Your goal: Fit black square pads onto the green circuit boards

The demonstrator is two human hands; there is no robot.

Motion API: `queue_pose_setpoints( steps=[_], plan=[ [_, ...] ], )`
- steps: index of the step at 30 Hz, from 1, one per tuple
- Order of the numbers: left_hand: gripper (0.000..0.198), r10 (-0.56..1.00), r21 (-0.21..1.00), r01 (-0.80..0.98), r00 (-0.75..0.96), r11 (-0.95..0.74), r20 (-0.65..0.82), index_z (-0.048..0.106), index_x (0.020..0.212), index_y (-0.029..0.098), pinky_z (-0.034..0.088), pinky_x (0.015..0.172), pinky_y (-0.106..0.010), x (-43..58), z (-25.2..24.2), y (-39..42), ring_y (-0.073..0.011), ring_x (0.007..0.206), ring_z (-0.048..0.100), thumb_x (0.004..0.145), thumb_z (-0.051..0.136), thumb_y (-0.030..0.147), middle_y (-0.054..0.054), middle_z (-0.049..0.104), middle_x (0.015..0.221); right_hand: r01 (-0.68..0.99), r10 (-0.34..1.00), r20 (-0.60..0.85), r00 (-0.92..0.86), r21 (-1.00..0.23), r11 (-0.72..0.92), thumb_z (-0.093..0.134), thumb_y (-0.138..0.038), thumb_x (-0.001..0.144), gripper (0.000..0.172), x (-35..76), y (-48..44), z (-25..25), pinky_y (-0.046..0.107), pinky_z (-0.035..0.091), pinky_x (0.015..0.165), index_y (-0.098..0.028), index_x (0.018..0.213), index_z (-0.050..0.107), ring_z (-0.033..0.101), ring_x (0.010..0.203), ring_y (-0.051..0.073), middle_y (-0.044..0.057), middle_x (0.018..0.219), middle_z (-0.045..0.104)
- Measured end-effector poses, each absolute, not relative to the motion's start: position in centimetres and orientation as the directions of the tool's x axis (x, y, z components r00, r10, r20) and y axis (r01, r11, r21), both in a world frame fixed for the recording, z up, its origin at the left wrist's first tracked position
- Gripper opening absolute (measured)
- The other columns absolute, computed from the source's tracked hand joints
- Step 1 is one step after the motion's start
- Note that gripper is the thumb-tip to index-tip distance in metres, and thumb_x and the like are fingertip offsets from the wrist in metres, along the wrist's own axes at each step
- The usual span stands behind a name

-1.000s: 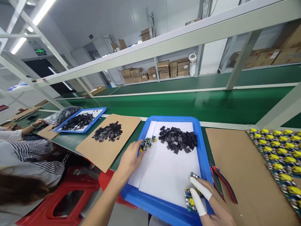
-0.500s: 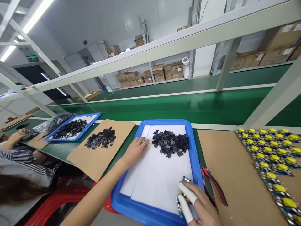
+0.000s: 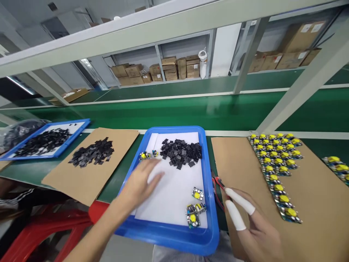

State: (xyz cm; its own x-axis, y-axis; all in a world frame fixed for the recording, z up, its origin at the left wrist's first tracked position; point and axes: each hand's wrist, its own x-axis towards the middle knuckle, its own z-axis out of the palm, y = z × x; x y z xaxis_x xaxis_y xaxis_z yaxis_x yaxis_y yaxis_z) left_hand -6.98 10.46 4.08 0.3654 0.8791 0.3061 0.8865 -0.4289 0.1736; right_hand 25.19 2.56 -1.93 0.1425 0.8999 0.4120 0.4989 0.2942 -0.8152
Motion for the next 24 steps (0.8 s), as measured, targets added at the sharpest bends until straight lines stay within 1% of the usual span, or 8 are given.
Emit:
queue_pose_setpoints(
  steps=[2, 3, 5, 9, 12, 15, 19, 24],
  plan=[
    [0.036, 0.855, 0.373, 0.771, 0.486, -0.516, 0.179, 0.052, 0.139, 0.024, 0.059, 0.099, -0.040, -4.1, 3.8, 7.4, -0.0238, 0.114, 0.069, 0.105, 0.057, 0.033, -0.009, 0.071, 0.127, 0.514, 0.899, 0.429, 0.092, -0.793, 0.326, 0.059, -0.022, 0.102, 0.030, 26.2, 3.2, -1.6, 0.034, 0.060, 0.098, -0.027, 0.129, 0.068, 0.071, 0.113, 0.023, 0.007, 0.126, 0.070],
    [0.041, 0.824, 0.419, 0.726, 0.556, -0.546, 0.109, 0.051, 0.141, 0.024, 0.061, 0.096, -0.042, -2.6, 3.4, 6.1, -0.0254, 0.112, 0.069, 0.103, 0.061, 0.035, -0.010, 0.070, 0.126, 0.521, 0.898, 0.440, 0.026, -0.772, 0.364, 0.059, -0.022, 0.102, 0.031, 26.4, 3.7, -1.5, 0.035, 0.060, 0.099, -0.026, 0.132, 0.066, 0.070, 0.114, 0.024, 0.008, 0.127, 0.070],
    [0.041, 0.809, 0.468, 0.702, 0.585, -0.537, 0.051, 0.053, 0.139, 0.023, 0.062, 0.090, -0.047, -0.2, 2.4, 4.4, -0.0288, 0.108, 0.069, 0.101, 0.064, 0.034, -0.010, 0.071, 0.120, 0.532, 0.879, 0.459, -0.130, -0.716, 0.452, 0.057, -0.020, 0.102, 0.033, 26.2, 5.3, -1.3, 0.039, 0.059, 0.100, -0.024, 0.134, 0.064, 0.067, 0.118, 0.025, 0.010, 0.128, 0.069],
    [0.021, 0.858, 0.548, 0.692, 0.505, -0.469, 0.097, 0.063, 0.124, 0.023, 0.061, 0.086, -0.045, 1.1, 1.0, 3.4, -0.0276, 0.102, 0.068, 0.105, 0.053, 0.022, -0.007, 0.073, 0.110, 0.614, 0.822, 0.385, -0.421, -0.546, 0.570, 0.051, -0.009, 0.097, 0.029, 24.3, 9.7, -0.5, 0.043, 0.057, 0.102, -0.017, 0.120, 0.068, 0.064, 0.117, 0.028, 0.014, 0.125, 0.070],
    [0.020, 0.868, 0.598, 0.650, 0.465, -0.468, 0.174, 0.063, 0.119, 0.023, 0.059, 0.084, -0.041, 0.2, 0.4, 3.0, -0.0257, 0.100, 0.067, 0.105, 0.050, 0.016, -0.006, 0.072, 0.106, 0.677, 0.784, 0.241, -0.573, -0.401, 0.618, 0.049, 0.005, 0.083, 0.036, 22.3, 13.1, -0.1, 0.041, 0.052, 0.107, -0.014, 0.102, 0.072, 0.062, 0.117, 0.027, 0.014, 0.122, 0.070],
    [0.020, 0.870, 0.614, 0.625, 0.421, -0.483, 0.256, 0.062, 0.118, 0.022, 0.058, 0.083, -0.040, -0.8, -0.5, 2.2, -0.0250, 0.098, 0.067, 0.104, 0.052, 0.014, -0.007, 0.071, 0.105, 0.694, 0.769, 0.194, -0.609, -0.339, 0.635, 0.047, 0.011, 0.075, 0.040, 20.2, 15.7, -0.2, 0.043, 0.050, 0.105, -0.013, 0.095, 0.073, 0.062, 0.112, 0.028, 0.014, 0.119, 0.071],
    [0.018, 0.893, 0.645, 0.622, 0.374, -0.443, 0.252, 0.062, 0.116, 0.022, 0.059, 0.080, -0.039, -1.5, -1.6, 1.6, -0.0246, 0.095, 0.069, 0.101, 0.055, 0.013, -0.007, 0.070, 0.104, 0.725, 0.778, 0.154, -0.609, -0.290, 0.625, 0.044, 0.012, 0.076, 0.039, 18.5, 17.4, -1.0, 0.045, 0.050, 0.096, -0.012, 0.090, 0.072, 0.061, 0.101, 0.029, 0.015, 0.105, 0.071],
    [0.021, 0.893, 0.649, 0.625, 0.394, -0.435, 0.219, 0.063, 0.118, 0.021, 0.062, 0.082, -0.041, -1.7, -1.9, 1.9, -0.0272, 0.099, 0.070, 0.098, 0.060, 0.014, -0.009, 0.071, 0.106, 0.730, 0.798, 0.138, -0.587, -0.336, 0.595, 0.044, 0.012, 0.075, 0.037, 18.6, 17.8, -1.6, 0.044, 0.049, 0.092, -0.015, 0.080, 0.068, 0.058, 0.096, 0.027, 0.014, 0.103, 0.068]
  ],
)
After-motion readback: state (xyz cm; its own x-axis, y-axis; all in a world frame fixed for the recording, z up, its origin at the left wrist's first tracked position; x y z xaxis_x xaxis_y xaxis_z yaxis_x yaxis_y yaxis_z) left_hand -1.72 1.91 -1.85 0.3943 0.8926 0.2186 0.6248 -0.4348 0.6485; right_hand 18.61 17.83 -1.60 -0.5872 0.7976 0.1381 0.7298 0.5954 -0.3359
